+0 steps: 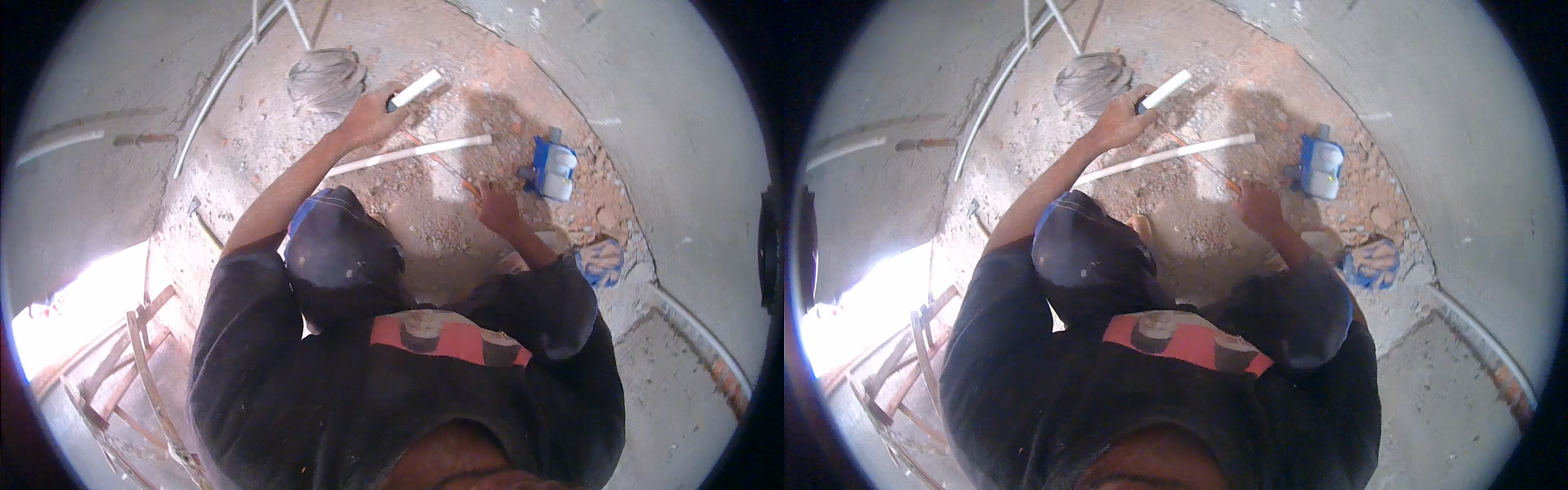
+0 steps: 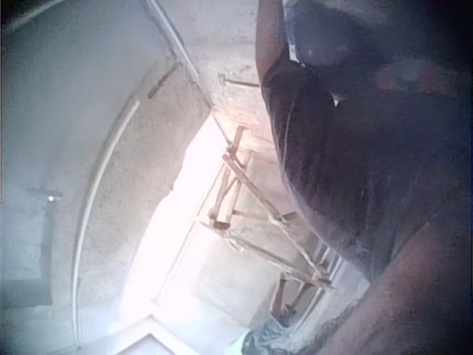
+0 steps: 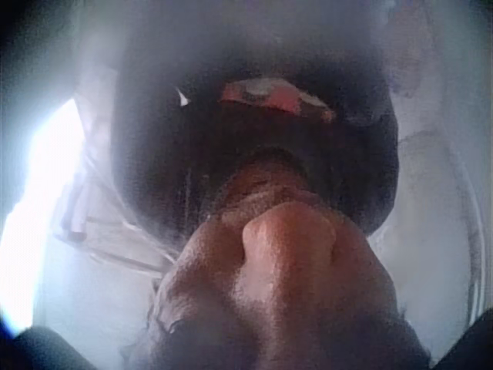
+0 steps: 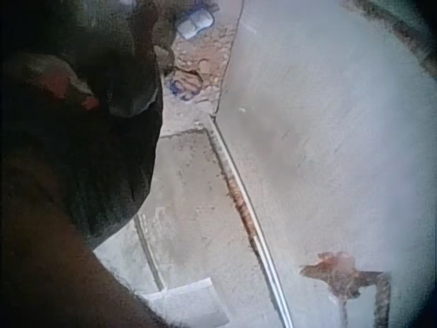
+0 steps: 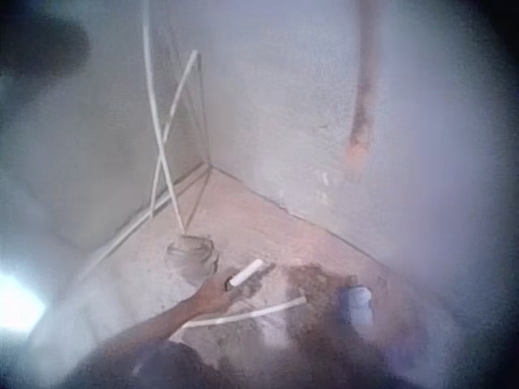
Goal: The person connects a blue plumbing box to a PVC pipe, applies sealant from a bag by hand to the joint, and fits an elbow joint to the pipe.
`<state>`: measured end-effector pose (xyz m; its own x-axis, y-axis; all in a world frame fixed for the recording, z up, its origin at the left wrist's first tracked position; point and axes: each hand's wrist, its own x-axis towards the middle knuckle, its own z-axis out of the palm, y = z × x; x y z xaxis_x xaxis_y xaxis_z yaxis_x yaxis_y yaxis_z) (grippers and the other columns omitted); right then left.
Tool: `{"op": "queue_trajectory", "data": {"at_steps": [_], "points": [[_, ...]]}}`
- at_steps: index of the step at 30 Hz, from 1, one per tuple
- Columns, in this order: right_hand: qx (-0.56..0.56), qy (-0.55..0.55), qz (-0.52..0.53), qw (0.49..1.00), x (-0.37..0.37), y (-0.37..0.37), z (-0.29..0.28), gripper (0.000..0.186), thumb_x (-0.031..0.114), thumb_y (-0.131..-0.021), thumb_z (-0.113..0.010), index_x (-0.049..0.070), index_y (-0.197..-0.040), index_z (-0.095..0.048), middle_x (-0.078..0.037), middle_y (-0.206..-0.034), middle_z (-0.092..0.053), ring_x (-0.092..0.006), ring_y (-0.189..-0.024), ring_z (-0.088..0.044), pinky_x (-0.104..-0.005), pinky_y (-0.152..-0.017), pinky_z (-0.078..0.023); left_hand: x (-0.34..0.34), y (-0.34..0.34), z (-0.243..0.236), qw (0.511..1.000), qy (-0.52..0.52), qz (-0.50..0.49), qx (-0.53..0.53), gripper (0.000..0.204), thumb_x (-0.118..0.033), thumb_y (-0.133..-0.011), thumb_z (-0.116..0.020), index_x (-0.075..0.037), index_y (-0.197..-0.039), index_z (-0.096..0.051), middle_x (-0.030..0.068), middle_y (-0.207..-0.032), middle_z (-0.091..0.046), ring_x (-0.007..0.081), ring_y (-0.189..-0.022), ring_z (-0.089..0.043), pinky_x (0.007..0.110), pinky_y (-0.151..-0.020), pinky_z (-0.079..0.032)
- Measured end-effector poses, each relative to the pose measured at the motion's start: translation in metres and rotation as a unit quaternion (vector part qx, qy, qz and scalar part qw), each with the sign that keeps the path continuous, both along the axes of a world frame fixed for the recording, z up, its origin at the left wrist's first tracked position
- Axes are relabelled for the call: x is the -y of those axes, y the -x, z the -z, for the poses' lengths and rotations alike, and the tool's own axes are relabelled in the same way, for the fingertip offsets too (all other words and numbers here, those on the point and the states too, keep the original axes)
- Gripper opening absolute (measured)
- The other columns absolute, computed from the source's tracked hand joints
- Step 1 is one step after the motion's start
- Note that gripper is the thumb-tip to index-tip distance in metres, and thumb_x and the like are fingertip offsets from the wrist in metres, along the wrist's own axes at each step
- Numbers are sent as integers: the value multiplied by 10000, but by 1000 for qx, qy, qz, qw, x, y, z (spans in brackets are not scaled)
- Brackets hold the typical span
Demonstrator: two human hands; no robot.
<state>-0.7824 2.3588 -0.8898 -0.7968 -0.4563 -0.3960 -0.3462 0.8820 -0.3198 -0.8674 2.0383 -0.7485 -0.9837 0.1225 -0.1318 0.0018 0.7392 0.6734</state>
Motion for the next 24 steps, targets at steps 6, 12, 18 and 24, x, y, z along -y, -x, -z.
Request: {"op": "queue_trajectory", "data": {"at_steps": [6,12,18,24], "points": [[-88,9,-5,996,-11,-9,58,469,293,-829,-673,28,-1191,-539,-196,-1022,-635,-394,-838,-656,-501,-736,-537,82,21,31,991,45,-127,-27,521,-373,-850,-638,-29,-1238,-580,257,-1040,-673,381,-997,-662,448,-872,-505],[-75,62,22,995,-30,-1,21,225,189,-841,-584,37,-1007,-574,-222,-887,-634,-406,-816,-643,-531,-694,-502,160,31,57,972,132,-194,-24,502,-437,-927,-547,-69,-1268,-560,247,-1064,-672,420,-1026,-636,484,-882,-495],[12,81,49,995,-85,22,-52,138,169,-875,-537,46,-838,-484,-190,-758,-578,-377,-713,-611,-495,-608,-444,205,39,76,972,151,-168,-61,424,-399,-931,-545,-69,-1197,-557,237,-1039,-677,418,-1000,-639,498,-874,-496],[-1,162,66,985,-48,82,-140,109,115,-916,-537,7,-929,-538,-208,-814,-611,-356,-729,-608,-421,-673,-467,242,69,84,973,170,-130,-91,410,-364,-942,-535,-87,-1245,-545,222,-1082,-664,395,-999,-644,485,-861,-499]]}}
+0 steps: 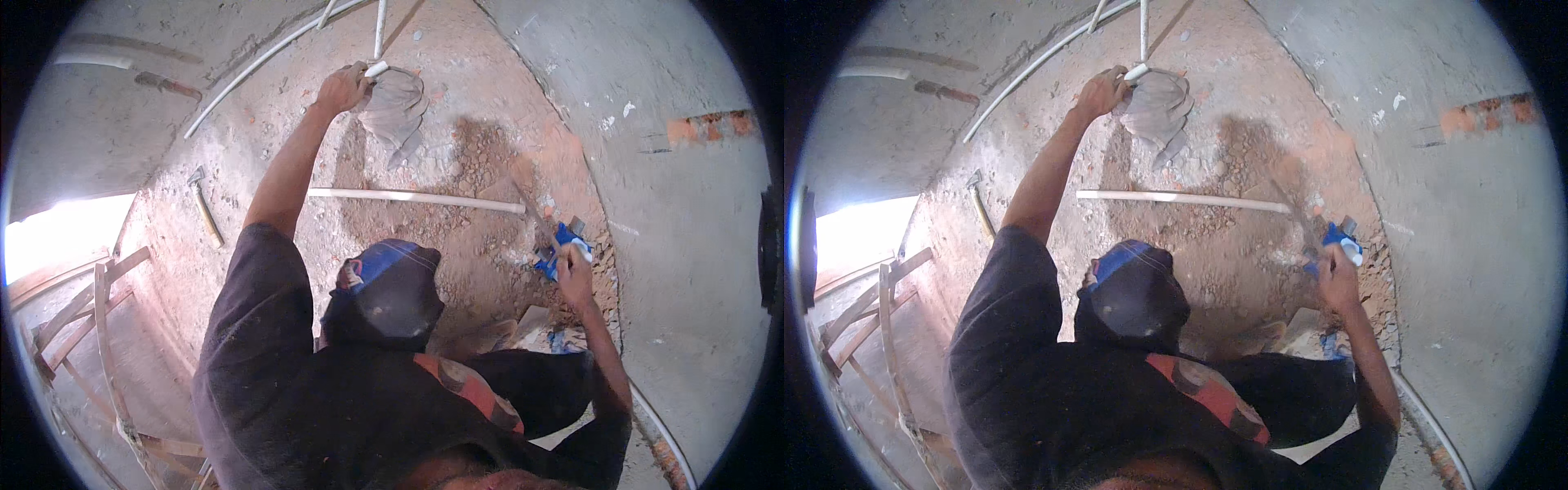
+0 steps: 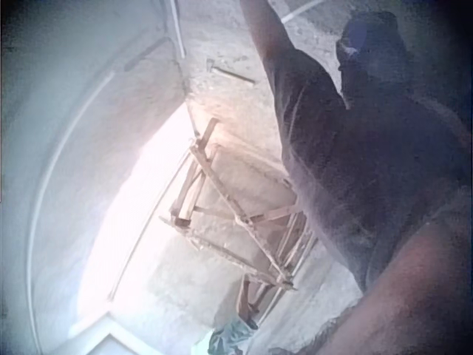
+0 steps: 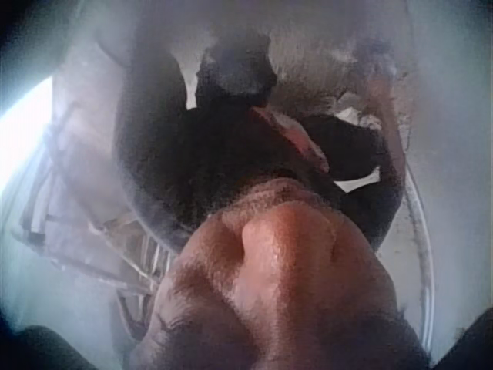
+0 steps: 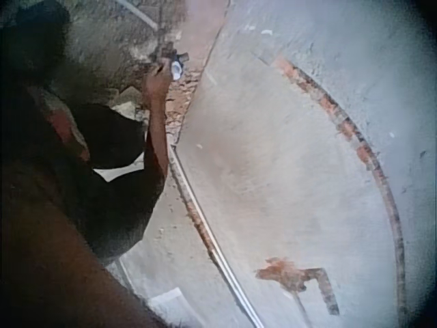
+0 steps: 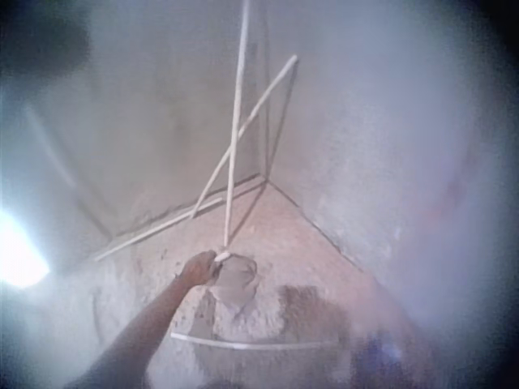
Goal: The person connects a blue plumbing box to a PVC pipe, applies sealant from a bag by hand to the joint, and fits an elbow joint to the pipe.
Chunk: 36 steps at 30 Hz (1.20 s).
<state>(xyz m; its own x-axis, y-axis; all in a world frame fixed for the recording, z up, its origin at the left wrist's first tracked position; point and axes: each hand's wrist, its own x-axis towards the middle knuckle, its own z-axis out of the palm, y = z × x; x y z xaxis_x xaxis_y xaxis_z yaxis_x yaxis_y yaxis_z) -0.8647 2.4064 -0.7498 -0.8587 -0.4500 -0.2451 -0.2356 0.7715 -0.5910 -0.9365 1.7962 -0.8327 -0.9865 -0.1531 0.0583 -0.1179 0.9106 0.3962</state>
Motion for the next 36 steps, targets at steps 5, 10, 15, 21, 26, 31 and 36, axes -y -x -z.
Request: {"op": "queue_trajectory", "data": {"at_steps": [5,10,15,21,26,31,36], "points": [[-14,7,7,1000,116,60,-19,193,179,-950,-561,-1,-1004,-603,-213,-781,-594,-301,-709,-617,-387,-673,-474,0,18,4,999,20,20,-33,402,-381,-941,-546,-123,-1247,-578,185,-1065,-662,381,-961,-653,466,-838,-518],[-72,95,13,993,233,92,21,334,305,-1000,-483,11,-982,-641,-216,-791,-631,-388,-759,-638,-434,-695,-487,-4,24,14,999,22,14,-26,414,-405,-948,-529,-129,-1249,-592,187,-1091,-640,375,-953,-652,451,-841,-529],[-137,63,29,988,324,91,55,325,288,-1011,-448,50,-1024,-669,-227,-816,-667,-422,-788,-659,-493,-693,-504,-1,27,22,998,27,27,-57,379,-350,-934,-533,-103,-1215,-594,207,-1082,-635,395,-959,-644,472,-849,-518],[-181,-7,19,983,369,95,73,319,298,-994,-462,59,-992,-674,-230,-774,-672,-415,-721,-669,-511,-656,-519,-13,27,20,997,-4,-11,-73,344,-346,-928,-530,-69,-1112,-617,217,-1063,-642,420,-982,-630,489,-855,-509],[-200,-50,-1,979,383,97,84,323,297,-989,-472,53,-938,-677,-203,-732,-678,-392,-688,-685,-499,-637,-544,-28,26,21,993,29,-66,-92,424,-458,-950,-501,-64,-1031,-633,219,-1042,-655,407,-988,-634,495,-838,-514],[-196,-52,12,979,384,93,96,314,286,-991,-468,56,-939,-676,-192,-753,-686,-390,-698,-686,-501,-644,-544,-28,28,16,996,16,-79,-49,472,-518,-957,-467,-79,-1011,-632,214,-988,-683,401,-992,-636,509,-849,-507],[-194,-27,-11,981,385,92,106,300,288,-986,-475,56,-926,-656,-200,-766,-681,-398,-702,-677,-512,-629,-528,-30,29,12,994,15,-90,-53,476,-527,-959,-452,-87,-1014,-627,227,-950,-686,408,-972,-639,518,-857,-500]]}}
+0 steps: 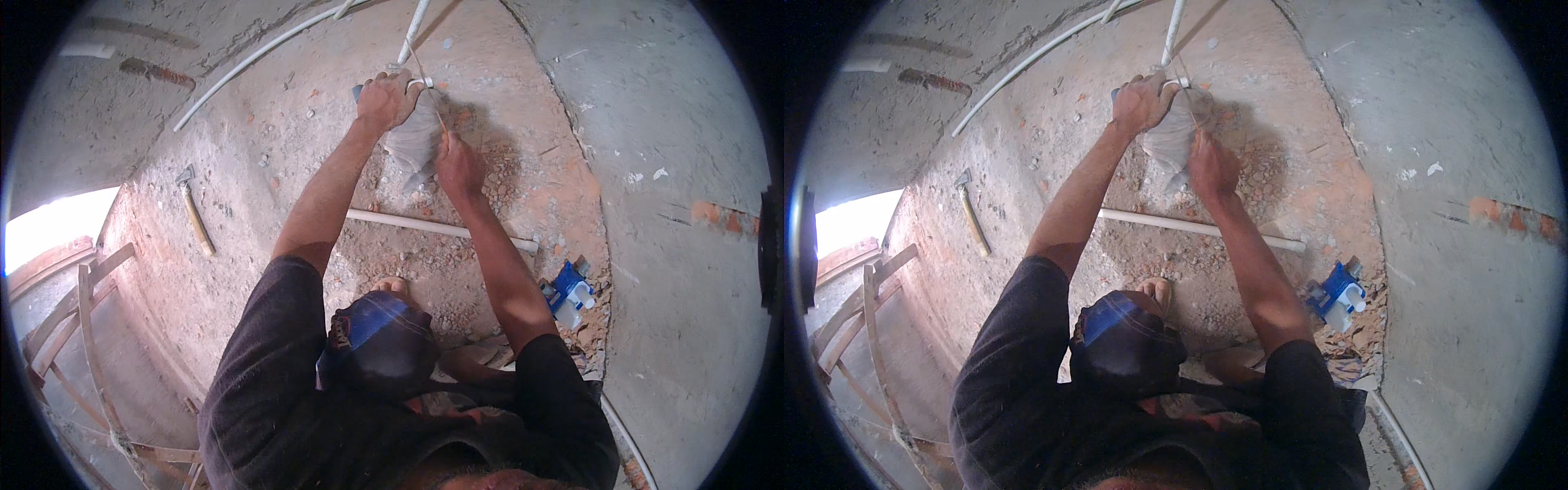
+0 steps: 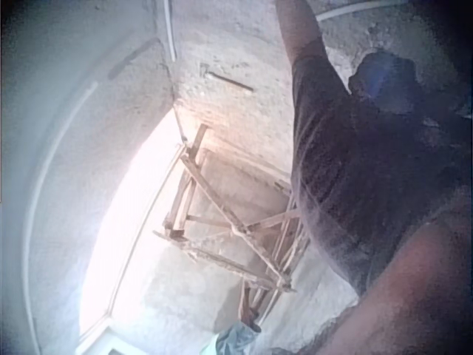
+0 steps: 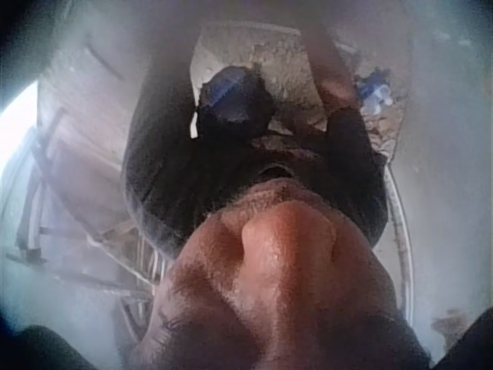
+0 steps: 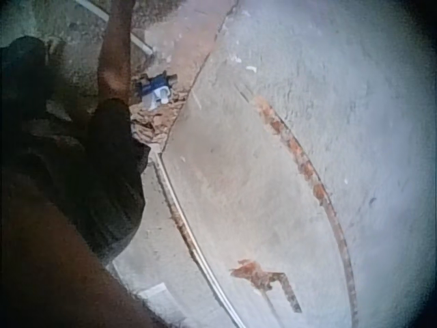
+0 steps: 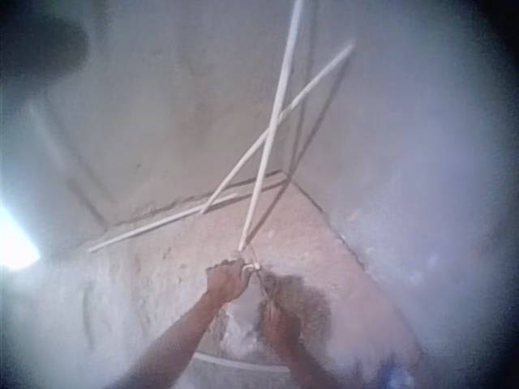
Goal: The person connects a blue plumbing box to a PVC pipe, applies sealant from a bag by hand to the joint, and fits an elbow joint to the pipe.
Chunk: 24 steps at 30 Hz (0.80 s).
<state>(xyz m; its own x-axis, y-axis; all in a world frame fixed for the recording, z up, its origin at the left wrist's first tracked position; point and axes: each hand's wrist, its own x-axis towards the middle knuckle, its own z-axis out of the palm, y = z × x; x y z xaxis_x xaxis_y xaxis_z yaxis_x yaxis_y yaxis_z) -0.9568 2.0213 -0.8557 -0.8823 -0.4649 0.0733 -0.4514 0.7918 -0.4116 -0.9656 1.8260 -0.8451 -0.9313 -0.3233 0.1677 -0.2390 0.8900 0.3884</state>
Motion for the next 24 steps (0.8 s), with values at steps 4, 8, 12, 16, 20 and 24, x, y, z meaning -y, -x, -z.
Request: {"op": "queue_trajectory", "data": {"at_steps": [4,8,12,16,20,24], "points": [[-19,9,-10,1000,3,1,3,279,277,-977,-490,52,-928,-646,-201,-751,-672,-401,-691,-669,-515,-613,-521,4,2,0,1000,3,-2,22,465,-529,-954,-460,-101,-1025,-628,231,-934,-686,404,-952,-646,514,-840,-508],[-20,11,-17,1000,16,11,2,228,249,-952,-521,59,-914,-643,-198,-735,-667,-399,-667,-666,-510,-596,-524,4,3,-1,999,-7,-3,36,423,-502,-948,-480,-111,-1010,-628,210,-946,-696,391,-957,-659,503,-845,-509],[-101,49,-8,994,38,27,14,159,218,-913,-560,74,-891,-623,-188,-721,-665,-390,-630,-665,-510,-561,-525,4,6,0,999,-11,-12,44,419,-503,-945,-486,-116,-1006,-635,208,-942,-696,386,-941,-664,502,-847,-509],[-30,23,-8,999,28,28,10,158,210,-923,-543,74,-903,-620,-190,-748,-671,-395,-653,-667,-506,-574,-523,0,5,-5,999,-16,-9,50,414,-497,-945,-489,-118,-1006,-642,205,-935,-697,383,-920,-669,501,-847,-508],[47,-13,-12,999,8,8,-11,174,198,-937,-515,62,-928,-623,-204,-769,-672,-411,-713,-669,-518,-636,-524,7,4,8,1000,4,-2,-13,427,-526,-949,-477,-128,-959,-632,193,-821,-691,386,-803,-678,494,-735,-534],[-7,-2,-19,1000,29,33,9,192,209,-945,-516,55,-949,-629,-212,-776,-674,-413,-717,-669,-521,-643,-524,4,7,10,1000,12,0,-9,428,-530,-953,-469,-134,-969,-629,183,-821,-696,375,-795,-682,492,-741,-533]]}}
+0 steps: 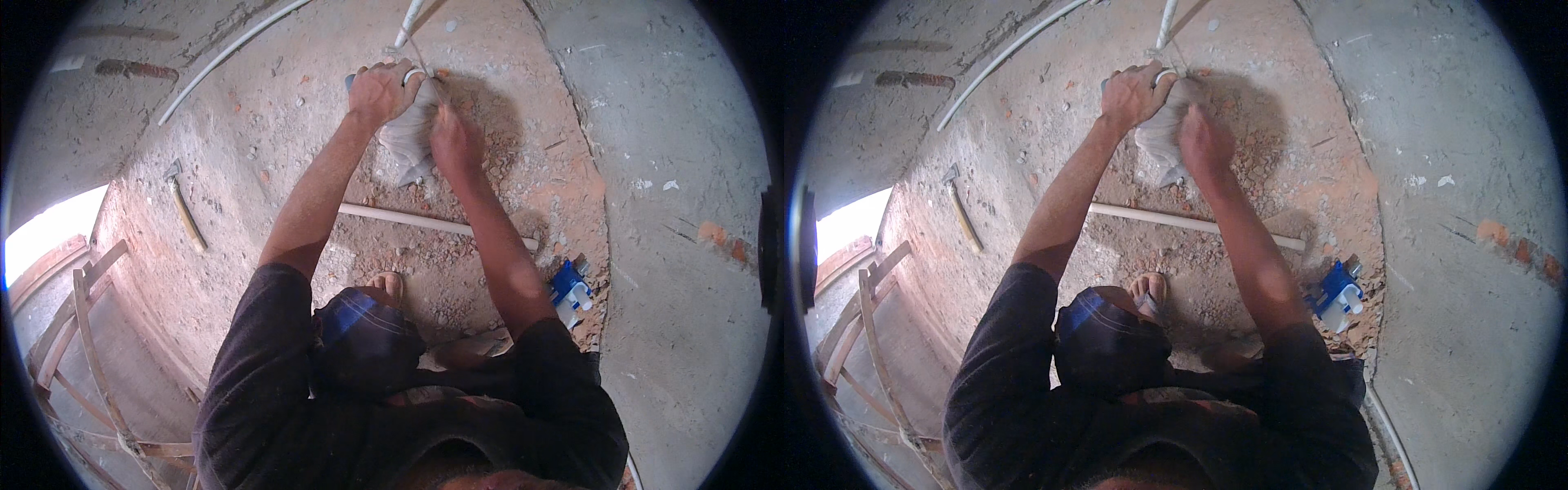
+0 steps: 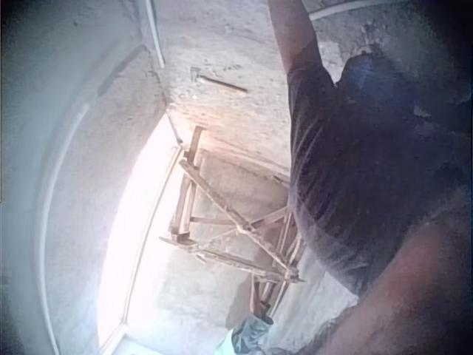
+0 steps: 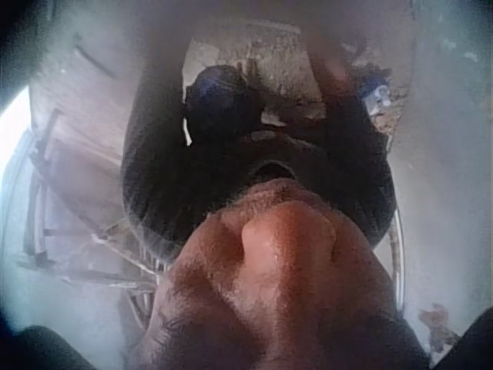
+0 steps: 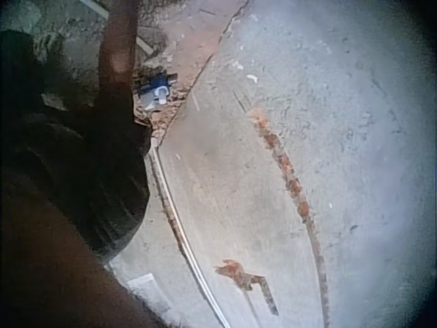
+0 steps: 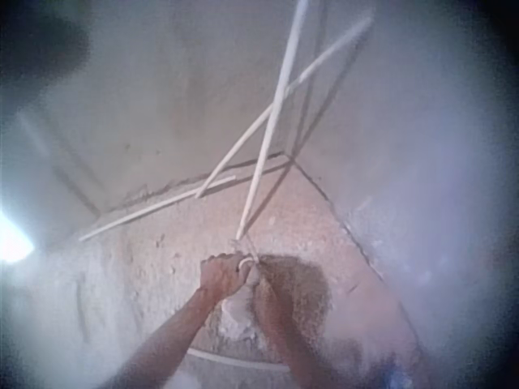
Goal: The person connects a blue plumbing box to a PVC pipe, applies sealant from a bag by hand to the joint, and fits an elbow joint to the pipe.
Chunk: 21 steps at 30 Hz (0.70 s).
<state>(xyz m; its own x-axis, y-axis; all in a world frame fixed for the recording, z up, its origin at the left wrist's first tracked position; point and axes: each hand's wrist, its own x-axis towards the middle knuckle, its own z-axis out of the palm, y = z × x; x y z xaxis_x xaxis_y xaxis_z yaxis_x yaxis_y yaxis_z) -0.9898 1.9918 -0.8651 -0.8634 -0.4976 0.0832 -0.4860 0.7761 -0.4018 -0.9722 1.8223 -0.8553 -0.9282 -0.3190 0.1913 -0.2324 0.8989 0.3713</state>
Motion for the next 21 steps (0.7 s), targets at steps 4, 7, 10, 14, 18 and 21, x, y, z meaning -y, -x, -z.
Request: {"op": "queue_trajectory", "data": {"at_steps": [4,7,10,14,18,21], "points": [[-1,42,4,999,27,13,6,305,289,-970,-479,59,-1073,-652,-222,-840,-688,-413,-770,-676,-540,-679,-522,0,1,0,1000,11,-6,8,426,-530,-954,-466,-135,-970,-626,174,-817,-698,370,-791,-683,489,-746,-532],[107,-25,29,994,8,-11,-17,288,249,-954,-476,55,-1049,-667,-229,-851,-684,-420,-794,-668,-536,-700,-520,2,-4,-8,999,10,-18,31,422,-527,-952,-469,-135,-970,-625,171,-815,-698,369,-800,-683,496,-770,-526],[63,39,15,997,4,-12,-13,271,227,-947,-480,50,-1024,-671,-227,-837,-682,-428,-777,-663,-537,-693,-515,3,-1,-1,1000,-6,-16,22,419,-524,-952,-471,-136,-974,-626,174,-820,-698,371,-813,-682,496,-792,-519],[-63,76,-47,994,31,24,22,159,135,-910,-540,55,-1016,-626,-223,-825,-677,-414,-739,-673,-515,-632,-528,-1,2,0,1000,1,-10,26,405,-509,-954,-478,-132,-966,-623,173,-814,-696,365,-818,-682,501,-800,-511],[40,44,-2,998,-1,-16,3,157,115,-901,-529,59,-1015,-622,-225,-812,-672,-430,-745,-666,-535,-632,-518,4,-3,1,1000,2,-15,19,397,-493,-959,-478,-124,-952,-622,172,-815,-697,355,-820,-685,503,-798,-509],[83,27,0,996,-8,-18,-14,156,117,-896,-529,59,-1008,-621,-228,-821,-674,-436,-763,-667,-536,-650,-524,1,0,2,1000,15,-12,3,398,-490,-961,-476,-122,-960,-629,170,-823,-700,348,-841,-685,495,-807,-508]]}}
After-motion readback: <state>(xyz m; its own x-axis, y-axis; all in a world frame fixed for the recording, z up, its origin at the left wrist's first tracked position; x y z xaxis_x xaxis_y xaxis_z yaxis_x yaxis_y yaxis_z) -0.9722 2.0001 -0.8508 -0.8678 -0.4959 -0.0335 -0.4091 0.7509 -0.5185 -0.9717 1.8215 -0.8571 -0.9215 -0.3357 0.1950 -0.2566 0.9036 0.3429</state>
